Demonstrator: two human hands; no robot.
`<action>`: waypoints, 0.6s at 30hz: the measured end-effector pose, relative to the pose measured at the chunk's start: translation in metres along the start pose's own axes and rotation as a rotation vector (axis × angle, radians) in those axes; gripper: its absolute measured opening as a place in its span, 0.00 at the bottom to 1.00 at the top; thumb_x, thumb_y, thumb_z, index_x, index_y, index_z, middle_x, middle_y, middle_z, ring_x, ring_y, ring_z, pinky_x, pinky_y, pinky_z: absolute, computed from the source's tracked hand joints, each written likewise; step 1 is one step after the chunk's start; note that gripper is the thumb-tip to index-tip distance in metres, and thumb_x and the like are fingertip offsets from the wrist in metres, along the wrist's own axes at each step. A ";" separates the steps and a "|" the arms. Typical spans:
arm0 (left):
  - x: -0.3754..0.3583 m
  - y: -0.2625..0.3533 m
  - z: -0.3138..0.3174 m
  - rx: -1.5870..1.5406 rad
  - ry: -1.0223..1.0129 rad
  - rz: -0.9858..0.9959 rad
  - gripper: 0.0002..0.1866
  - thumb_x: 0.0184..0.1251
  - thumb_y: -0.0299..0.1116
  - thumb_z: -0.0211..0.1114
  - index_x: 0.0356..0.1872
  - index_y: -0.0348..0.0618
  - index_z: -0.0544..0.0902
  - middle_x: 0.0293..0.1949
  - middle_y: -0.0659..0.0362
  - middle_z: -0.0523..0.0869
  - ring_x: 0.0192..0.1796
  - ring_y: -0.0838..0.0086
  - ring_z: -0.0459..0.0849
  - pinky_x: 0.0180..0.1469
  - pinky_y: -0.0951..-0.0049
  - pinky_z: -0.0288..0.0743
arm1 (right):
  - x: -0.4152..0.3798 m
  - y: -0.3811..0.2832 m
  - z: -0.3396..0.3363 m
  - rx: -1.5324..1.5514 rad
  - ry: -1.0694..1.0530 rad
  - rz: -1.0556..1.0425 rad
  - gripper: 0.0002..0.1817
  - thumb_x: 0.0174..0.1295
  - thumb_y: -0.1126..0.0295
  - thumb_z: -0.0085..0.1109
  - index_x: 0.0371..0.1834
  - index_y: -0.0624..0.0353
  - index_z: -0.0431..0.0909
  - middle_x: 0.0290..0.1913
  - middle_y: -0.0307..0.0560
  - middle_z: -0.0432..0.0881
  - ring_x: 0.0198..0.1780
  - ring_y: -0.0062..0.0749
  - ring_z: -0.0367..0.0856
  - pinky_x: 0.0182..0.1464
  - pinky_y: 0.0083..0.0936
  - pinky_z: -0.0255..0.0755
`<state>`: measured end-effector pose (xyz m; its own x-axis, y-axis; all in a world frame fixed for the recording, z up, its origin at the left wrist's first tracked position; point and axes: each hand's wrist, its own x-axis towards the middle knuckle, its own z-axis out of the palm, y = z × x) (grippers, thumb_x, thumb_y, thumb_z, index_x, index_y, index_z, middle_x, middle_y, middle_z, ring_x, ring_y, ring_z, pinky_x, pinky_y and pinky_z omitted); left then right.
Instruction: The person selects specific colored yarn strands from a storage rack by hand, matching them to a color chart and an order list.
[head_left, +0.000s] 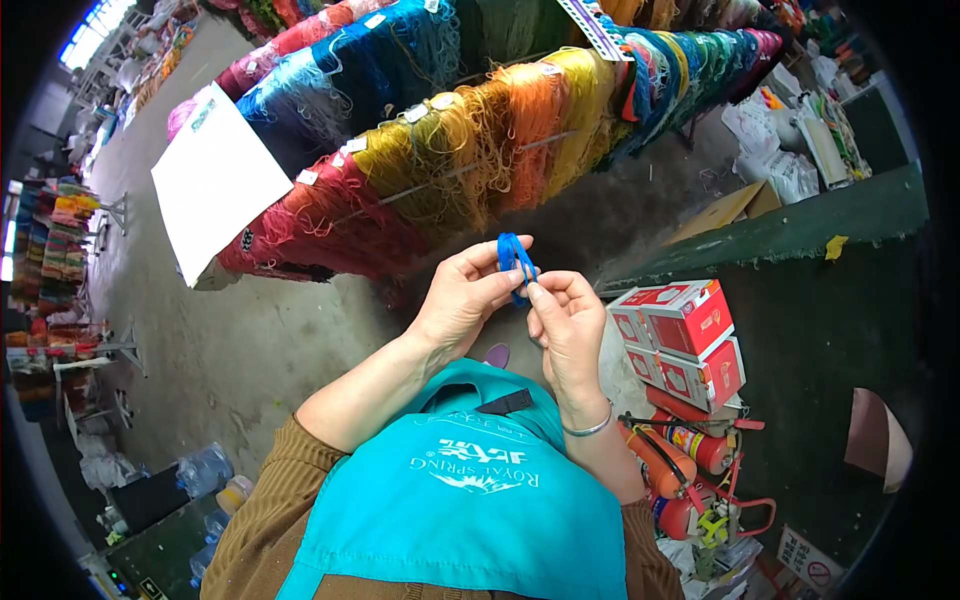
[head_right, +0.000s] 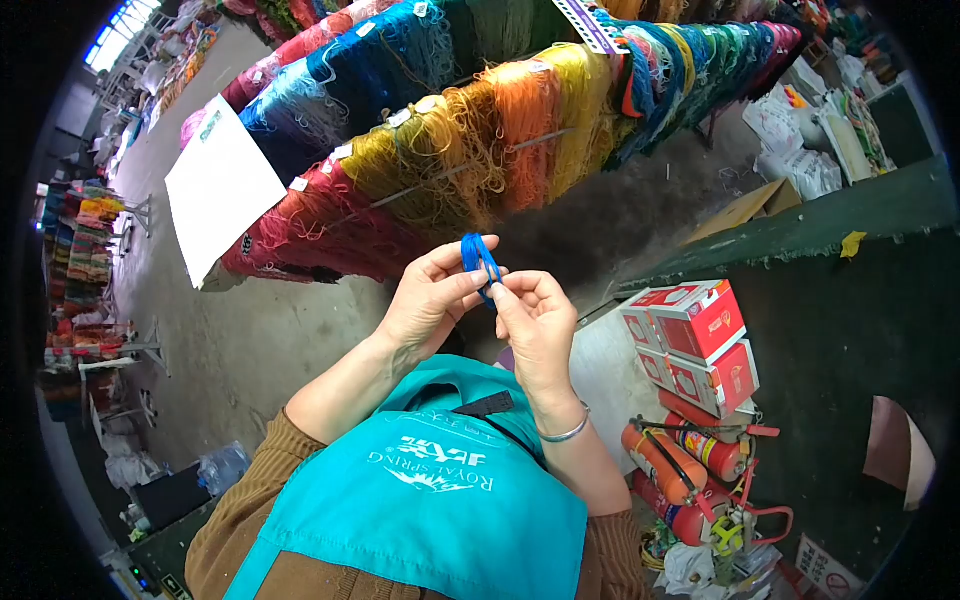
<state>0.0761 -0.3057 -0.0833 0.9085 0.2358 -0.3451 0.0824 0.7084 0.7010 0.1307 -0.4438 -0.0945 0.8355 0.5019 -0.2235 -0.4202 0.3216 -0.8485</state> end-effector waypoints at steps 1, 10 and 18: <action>0.000 0.000 0.000 0.001 -0.001 -0.001 0.23 0.67 0.24 0.67 0.62 0.37 0.76 0.48 0.57 0.85 0.54 0.71 0.84 0.60 0.67 0.78 | 0.000 0.000 0.000 -0.020 0.011 0.002 0.05 0.66 0.77 0.62 0.41 0.63 0.76 0.30 0.37 0.79 0.22 0.12 0.71 0.24 0.10 0.65; 0.001 -0.003 0.001 0.005 -0.007 0.008 0.22 0.67 0.23 0.66 0.62 0.37 0.76 0.47 0.57 0.86 0.52 0.72 0.84 0.59 0.68 0.78 | 0.001 0.002 -0.003 -0.063 0.025 -0.019 0.05 0.65 0.76 0.64 0.39 0.63 0.77 0.30 0.36 0.79 0.23 0.11 0.71 0.24 0.09 0.64; 0.000 -0.001 0.002 0.043 0.012 0.005 0.22 0.66 0.24 0.67 0.61 0.37 0.77 0.47 0.58 0.86 0.50 0.75 0.85 0.57 0.70 0.79 | 0.000 -0.001 -0.003 -0.001 0.021 -0.021 0.04 0.66 0.76 0.61 0.39 0.61 0.75 0.33 0.41 0.83 0.22 0.11 0.71 0.23 0.09 0.63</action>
<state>0.0768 -0.3077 -0.0829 0.9039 0.2474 -0.3489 0.0957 0.6782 0.7286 0.1319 -0.4469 -0.0951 0.8514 0.4782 -0.2156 -0.4020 0.3308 -0.8538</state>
